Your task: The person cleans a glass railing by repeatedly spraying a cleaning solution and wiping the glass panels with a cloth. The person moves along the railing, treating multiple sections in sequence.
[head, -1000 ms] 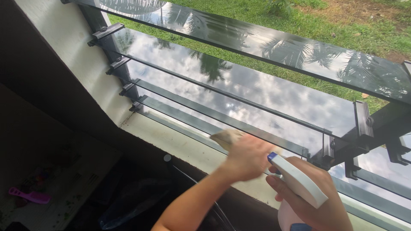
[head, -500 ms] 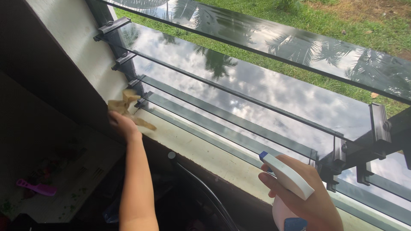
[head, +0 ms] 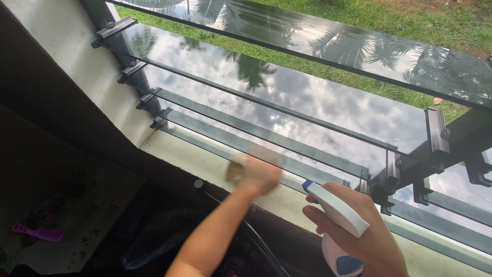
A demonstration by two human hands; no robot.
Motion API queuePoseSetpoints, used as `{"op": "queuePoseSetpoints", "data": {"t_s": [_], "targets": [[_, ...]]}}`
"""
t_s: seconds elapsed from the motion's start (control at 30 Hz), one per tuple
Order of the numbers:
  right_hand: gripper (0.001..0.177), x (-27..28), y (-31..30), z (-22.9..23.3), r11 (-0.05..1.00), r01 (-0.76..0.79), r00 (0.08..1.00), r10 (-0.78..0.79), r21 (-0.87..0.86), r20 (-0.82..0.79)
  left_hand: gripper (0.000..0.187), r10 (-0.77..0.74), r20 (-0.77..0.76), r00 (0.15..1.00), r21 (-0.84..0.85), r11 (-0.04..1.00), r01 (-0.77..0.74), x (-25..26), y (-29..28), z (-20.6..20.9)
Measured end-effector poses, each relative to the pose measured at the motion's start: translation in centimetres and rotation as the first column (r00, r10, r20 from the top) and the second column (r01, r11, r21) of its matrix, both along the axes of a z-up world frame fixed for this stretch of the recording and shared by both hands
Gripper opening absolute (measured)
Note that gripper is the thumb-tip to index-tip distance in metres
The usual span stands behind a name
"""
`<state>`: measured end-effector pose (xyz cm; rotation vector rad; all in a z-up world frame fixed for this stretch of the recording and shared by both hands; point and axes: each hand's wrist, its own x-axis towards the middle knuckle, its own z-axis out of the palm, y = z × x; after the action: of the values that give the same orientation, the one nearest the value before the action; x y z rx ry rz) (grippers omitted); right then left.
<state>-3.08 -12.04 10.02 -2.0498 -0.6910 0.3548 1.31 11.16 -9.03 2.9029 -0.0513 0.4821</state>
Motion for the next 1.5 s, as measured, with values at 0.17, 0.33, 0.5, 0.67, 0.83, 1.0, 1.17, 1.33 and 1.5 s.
{"op": "queuePoseSetpoints", "data": {"t_s": [0.17,0.33,0.5,0.67,0.83,1.0,1.17,1.33,1.5], "targets": [[0.028,0.0,-0.6,-0.1,0.987,-0.116,0.986,0.1,0.115,0.133,0.066,-0.187,0.648,0.738,0.035,0.976,0.216,-1.0,-13.2,0.9],[0.03,0.2,-0.7,-0.2,1.0,0.001,1.0,-0.001,0.007,0.013,0.043,-0.129,-0.106,0.986,-0.161,0.981,0.111,0.5,-2.5,-1.6],[0.03,0.8,-0.5,-0.1,0.998,0.03,0.996,-0.034,-0.052,-0.079,0.049,0.336,0.289,0.896,0.36,0.83,-0.427,-1.6,25.0,-3.1],[0.03,0.8,-0.2,0.0,0.997,0.075,0.984,-0.076,-0.01,-0.162,0.044,0.325,0.305,0.895,0.39,0.815,-0.428,0.8,21.2,-3.5],[0.03,0.9,0.0,-0.3,0.999,0.004,0.998,-0.001,0.046,-0.067,0.034,-0.146,-0.444,0.884,-0.197,0.978,0.063,0.6,-5.9,-0.6],[0.032,1.4,-0.6,-1.1,0.988,-0.113,0.993,0.108,0.103,0.05,0.084,-0.344,0.387,0.855,-0.077,0.912,0.402,-1.6,-12.1,1.2],[0.031,1.6,-0.3,-1.0,0.998,0.029,0.988,-0.037,-0.05,-0.153,0.04,0.294,-0.373,0.88,-0.168,0.912,-0.375,0.3,5.1,-0.7],[0.031,1.5,-0.3,-0.9,0.998,0.059,0.983,-0.058,0.001,-0.172,0.04,0.406,0.273,0.872,0.347,0.804,-0.483,-1.3,27.2,-2.8],[0.027,1.3,-1.6,-1.7,0.995,0.085,0.978,-0.072,0.056,-0.194,0.037,0.354,0.03,0.935,0.31,0.886,-0.346,0.9,18.2,-3.5]]}}
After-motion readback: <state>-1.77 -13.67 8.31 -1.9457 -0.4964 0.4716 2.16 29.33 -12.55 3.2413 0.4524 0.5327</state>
